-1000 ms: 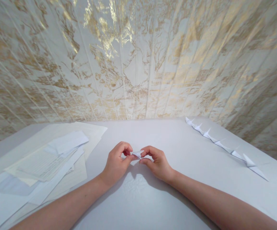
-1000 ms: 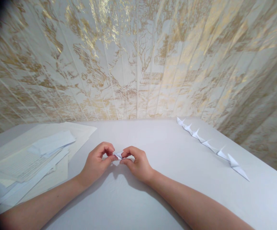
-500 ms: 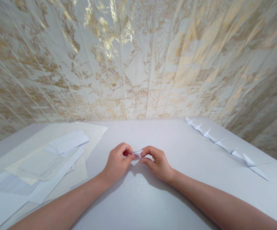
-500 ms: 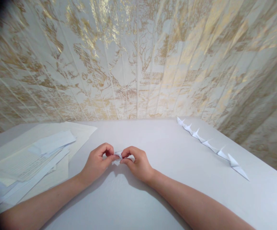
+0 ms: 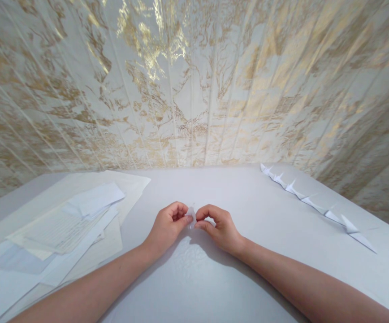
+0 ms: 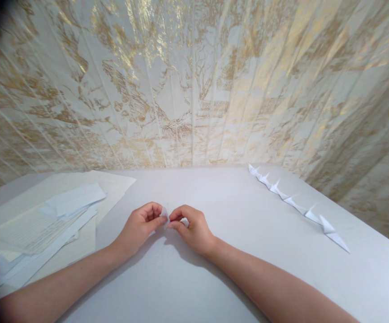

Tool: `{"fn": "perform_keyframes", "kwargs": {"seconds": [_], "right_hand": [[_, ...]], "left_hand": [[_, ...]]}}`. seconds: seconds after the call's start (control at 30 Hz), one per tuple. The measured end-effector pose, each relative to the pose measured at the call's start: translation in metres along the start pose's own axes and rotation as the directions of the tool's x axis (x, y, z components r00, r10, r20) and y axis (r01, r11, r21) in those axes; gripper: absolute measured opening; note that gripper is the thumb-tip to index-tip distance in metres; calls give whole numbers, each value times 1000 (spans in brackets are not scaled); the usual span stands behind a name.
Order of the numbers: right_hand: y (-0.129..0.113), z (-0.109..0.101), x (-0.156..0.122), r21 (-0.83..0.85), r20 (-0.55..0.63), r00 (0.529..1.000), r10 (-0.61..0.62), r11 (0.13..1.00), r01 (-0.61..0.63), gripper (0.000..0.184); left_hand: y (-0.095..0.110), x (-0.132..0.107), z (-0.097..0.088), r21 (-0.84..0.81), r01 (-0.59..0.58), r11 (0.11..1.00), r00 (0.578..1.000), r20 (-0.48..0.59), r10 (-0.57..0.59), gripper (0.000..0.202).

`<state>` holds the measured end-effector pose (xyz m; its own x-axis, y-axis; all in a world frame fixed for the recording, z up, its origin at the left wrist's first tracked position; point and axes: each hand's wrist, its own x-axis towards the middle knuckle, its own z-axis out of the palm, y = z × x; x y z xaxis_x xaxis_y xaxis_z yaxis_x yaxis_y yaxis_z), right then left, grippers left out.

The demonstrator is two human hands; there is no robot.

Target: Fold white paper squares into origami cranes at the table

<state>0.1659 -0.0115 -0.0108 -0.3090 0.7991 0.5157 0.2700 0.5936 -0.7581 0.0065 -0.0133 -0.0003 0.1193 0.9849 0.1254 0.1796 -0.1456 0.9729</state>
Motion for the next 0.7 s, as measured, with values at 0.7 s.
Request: {"fn": "perform_keyframes", "kwargs": {"seconds": [0.7], "right_hand": [[2,1,0,-38,-57,996,-64,997,62,12]], "left_hand": [[1,-2,0,11,-47,999,992,115,45,21]]}}
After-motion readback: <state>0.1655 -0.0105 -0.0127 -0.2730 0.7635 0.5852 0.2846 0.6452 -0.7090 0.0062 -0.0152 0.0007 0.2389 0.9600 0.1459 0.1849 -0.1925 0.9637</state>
